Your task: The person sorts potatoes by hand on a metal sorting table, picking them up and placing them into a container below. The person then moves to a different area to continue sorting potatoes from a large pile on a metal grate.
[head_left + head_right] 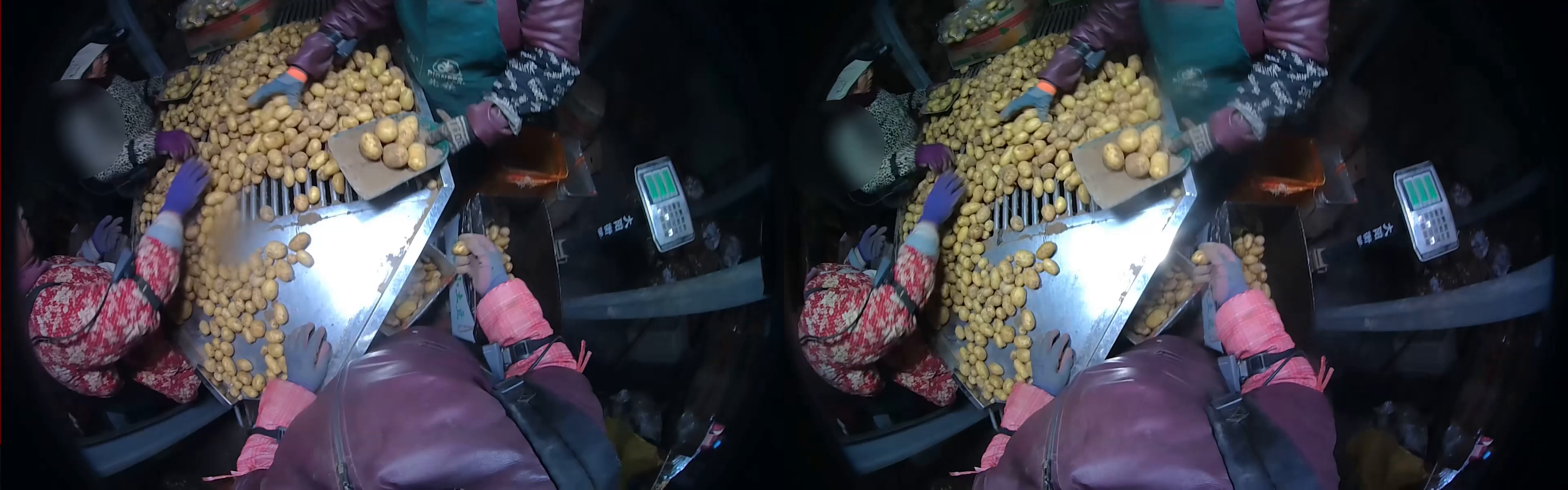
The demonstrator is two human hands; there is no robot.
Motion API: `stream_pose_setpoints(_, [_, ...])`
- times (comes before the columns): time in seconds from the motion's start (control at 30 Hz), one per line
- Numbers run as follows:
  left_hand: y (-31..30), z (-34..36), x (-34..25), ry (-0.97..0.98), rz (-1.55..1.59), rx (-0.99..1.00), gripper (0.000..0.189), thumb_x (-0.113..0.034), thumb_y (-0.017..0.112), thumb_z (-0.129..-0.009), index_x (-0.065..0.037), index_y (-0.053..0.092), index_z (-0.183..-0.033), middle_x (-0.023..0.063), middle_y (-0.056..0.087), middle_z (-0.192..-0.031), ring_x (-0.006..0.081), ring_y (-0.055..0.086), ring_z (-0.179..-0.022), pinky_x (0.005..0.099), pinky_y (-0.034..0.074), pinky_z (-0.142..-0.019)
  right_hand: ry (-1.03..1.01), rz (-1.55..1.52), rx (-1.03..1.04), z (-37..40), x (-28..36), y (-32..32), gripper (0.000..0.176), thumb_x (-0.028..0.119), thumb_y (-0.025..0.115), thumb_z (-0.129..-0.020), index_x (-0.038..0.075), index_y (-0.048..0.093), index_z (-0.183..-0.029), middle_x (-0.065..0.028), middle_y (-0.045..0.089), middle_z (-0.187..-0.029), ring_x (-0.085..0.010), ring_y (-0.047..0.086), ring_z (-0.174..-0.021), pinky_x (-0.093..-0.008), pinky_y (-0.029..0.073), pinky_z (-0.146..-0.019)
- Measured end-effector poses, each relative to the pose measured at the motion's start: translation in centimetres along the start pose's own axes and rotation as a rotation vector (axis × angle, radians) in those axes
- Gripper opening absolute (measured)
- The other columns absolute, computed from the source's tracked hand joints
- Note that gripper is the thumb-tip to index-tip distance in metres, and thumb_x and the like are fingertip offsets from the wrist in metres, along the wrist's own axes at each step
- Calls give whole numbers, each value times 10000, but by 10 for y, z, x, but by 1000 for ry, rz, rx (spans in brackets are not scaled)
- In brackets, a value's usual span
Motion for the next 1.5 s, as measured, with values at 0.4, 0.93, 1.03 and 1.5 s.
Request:
stream_pose_setpoints(0.4, [8, 12, -1, -10, -87, -97, 313, -178, 627, -868, -61, 622, -1159, 185, 581, -1181, 380, 546, -1088, 532, 404, -940, -453, 838, 150, 10, -14, 11, 334, 139, 640, -974, 50, 634, -1296, -124, 696, -1004, -238, 702, -879, -351, 543, -764])
stream_pose_setpoints(0.93, [-25, 103, 33, -594, -472, -312, 138, -176, 682, -837, -100, 685, -952, 110, 628, -1061, 322, 581, -1064, 570, 401, -963, -1064, 1342, 818, 22, -56, 213, 171, 155, 648, -871, 67, 669, -1016, -154, 684, -909, -389, 659, -828, -503, 521, -755])
stream_pose_setpoints(1.03, [-37, 117, 41, -594, -482, -495, 153, -196, 681, -853, -88, 694, -960, 97, 640, -1075, 325, 579, -1058, 561, 410, -954, -1055, 1415, 801, 21, -62, 215, 159, 204, 650, -879, 98, 669, -995, -143, 683, -898, -379, 662, -808, -505, 523, -747])
stream_pose_setpoints(1.5, [-66, -59, 183, -778, -459, -181, 805, -698, 564, -892, -199, 466, -1517, 175, 343, -1615, 405, 454, -1342, 680, 213, -1144, -892, 1489, 714, 22, -59, 215, 227, 262, 690, -897, 98, 689, -1054, -132, 706, -996, -356, 671, -939, -474, 536, -833])
Point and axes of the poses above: each hand's wrist, its own z-axis away from the middle knuckle, its own y-axis out of the palm, x = y × z, the point moved 5 cm from there along -z, towards the middle knuckle
